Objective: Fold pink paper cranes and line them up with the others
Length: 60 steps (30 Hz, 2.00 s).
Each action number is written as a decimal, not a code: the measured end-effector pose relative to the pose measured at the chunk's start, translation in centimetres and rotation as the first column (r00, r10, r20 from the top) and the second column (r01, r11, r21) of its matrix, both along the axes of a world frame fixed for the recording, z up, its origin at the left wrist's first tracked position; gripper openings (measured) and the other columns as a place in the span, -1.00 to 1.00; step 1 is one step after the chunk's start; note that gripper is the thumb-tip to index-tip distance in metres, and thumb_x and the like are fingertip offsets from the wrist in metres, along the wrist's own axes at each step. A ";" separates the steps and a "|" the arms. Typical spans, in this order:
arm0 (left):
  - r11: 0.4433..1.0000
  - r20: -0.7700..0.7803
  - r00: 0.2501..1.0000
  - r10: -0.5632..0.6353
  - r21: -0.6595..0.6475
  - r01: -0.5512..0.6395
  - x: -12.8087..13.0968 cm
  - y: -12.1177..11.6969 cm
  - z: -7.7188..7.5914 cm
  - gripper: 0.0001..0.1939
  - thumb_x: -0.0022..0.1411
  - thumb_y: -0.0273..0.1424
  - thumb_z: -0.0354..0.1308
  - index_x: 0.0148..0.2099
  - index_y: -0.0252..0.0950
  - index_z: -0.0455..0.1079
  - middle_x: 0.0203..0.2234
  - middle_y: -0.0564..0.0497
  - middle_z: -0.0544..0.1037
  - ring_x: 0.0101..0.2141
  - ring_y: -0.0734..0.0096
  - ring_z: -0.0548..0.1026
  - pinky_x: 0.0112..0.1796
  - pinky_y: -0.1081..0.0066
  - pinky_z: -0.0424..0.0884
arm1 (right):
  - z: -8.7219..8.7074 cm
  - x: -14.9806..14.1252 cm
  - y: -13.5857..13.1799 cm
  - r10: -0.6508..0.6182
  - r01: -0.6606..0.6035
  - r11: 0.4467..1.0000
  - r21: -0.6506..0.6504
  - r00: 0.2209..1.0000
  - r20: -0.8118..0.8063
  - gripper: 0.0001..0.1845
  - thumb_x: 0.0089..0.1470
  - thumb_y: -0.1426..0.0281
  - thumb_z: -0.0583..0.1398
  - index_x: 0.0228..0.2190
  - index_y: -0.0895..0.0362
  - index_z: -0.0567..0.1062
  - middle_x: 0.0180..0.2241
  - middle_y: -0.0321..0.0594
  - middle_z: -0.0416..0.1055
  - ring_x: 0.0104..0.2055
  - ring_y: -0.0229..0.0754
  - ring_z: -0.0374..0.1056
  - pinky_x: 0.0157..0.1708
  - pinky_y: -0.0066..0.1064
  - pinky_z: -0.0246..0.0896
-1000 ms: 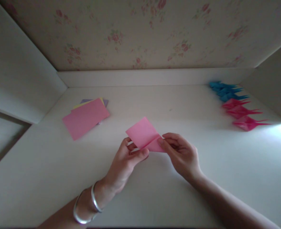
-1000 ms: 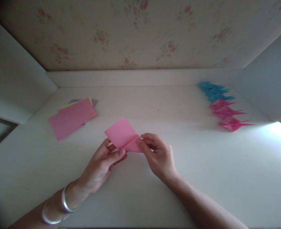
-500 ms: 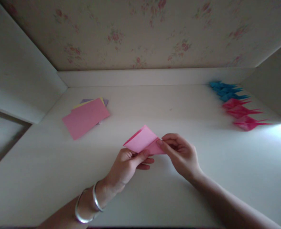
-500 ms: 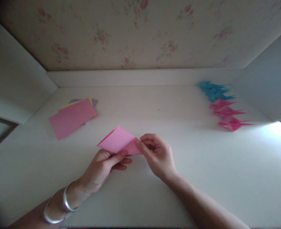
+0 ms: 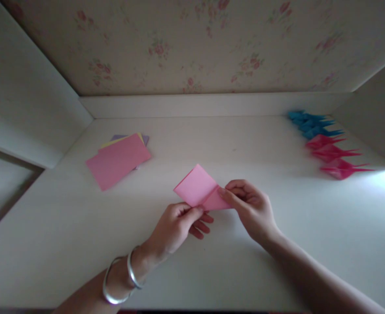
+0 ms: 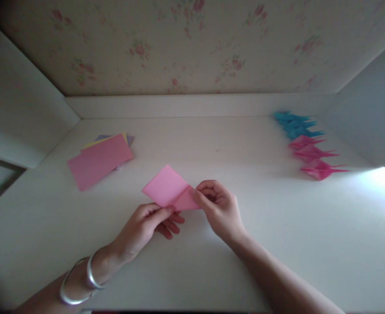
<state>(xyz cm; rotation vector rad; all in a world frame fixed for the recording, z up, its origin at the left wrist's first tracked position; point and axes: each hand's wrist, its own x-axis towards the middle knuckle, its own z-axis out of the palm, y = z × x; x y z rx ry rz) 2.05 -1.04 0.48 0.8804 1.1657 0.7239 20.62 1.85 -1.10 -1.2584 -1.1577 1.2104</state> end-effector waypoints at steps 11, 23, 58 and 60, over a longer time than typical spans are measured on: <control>0.993 -0.114 0.992 -0.059 0.097 0.070 -0.2 -0.3 0.0 -0.60 0.31 -0.20 0.12 -0.37 -0.42 0.57 -0.47 -0.17 0.64 -0.57 0.40 0.56 -0.59 0.52 0.42 | -0.2 0.0 0.0 0.005 -0.007 1.000 -0.030 0.997 -0.072 -0.73 -0.04 0.23 0.38 -0.38 0.10 0.47 -0.57 -0.31 0.49 -0.54 -0.27 0.36 -0.56 -0.50 0.19; 0.981 -0.158 0.987 0.024 0.192 0.007 -0.2 -0.4 -0.2 -0.58 0.32 -0.15 0.09 -0.32 -0.42 0.56 -0.44 -0.15 0.66 -0.60 0.45 0.55 -0.61 0.54 0.45 | 0.3 -0.7 -0.3 0.137 -0.179 0.976 -0.128 0.950 -0.279 -0.54 -0.04 0.28 0.40 -0.14 0.06 0.36 -0.46 -0.34 0.55 -0.47 -0.29 0.41 -0.42 -0.47 0.32; 0.980 -0.167 0.986 -0.024 0.193 0.056 0.2 -0.5 0.1 -0.57 0.30 -0.09 0.11 -0.33 -0.39 0.51 -0.57 -0.06 0.58 -0.66 0.53 0.45 -0.62 0.57 0.38 | 0.3 -0.6 -0.7 0.168 -0.204 0.967 -0.151 0.961 -0.221 -0.62 0.02 0.25 0.36 -0.17 0.09 0.39 -0.50 -0.31 0.54 -0.46 -0.26 0.41 -0.41 -0.45 0.28; 0.977 -0.151 0.988 0.034 0.213 -0.001 0.2 -0.5 0.1 -0.59 0.29 -0.10 0.12 -0.30 -0.38 0.51 -0.51 -0.07 0.60 -0.65 0.52 0.46 -0.62 0.56 0.39 | 0.4 -0.7 -0.7 0.168 -0.212 0.964 -0.158 0.952 -0.255 -0.55 -0.01 0.26 0.38 -0.12 0.06 0.38 -0.51 -0.36 0.51 -0.47 -0.26 0.39 -0.40 -0.44 0.27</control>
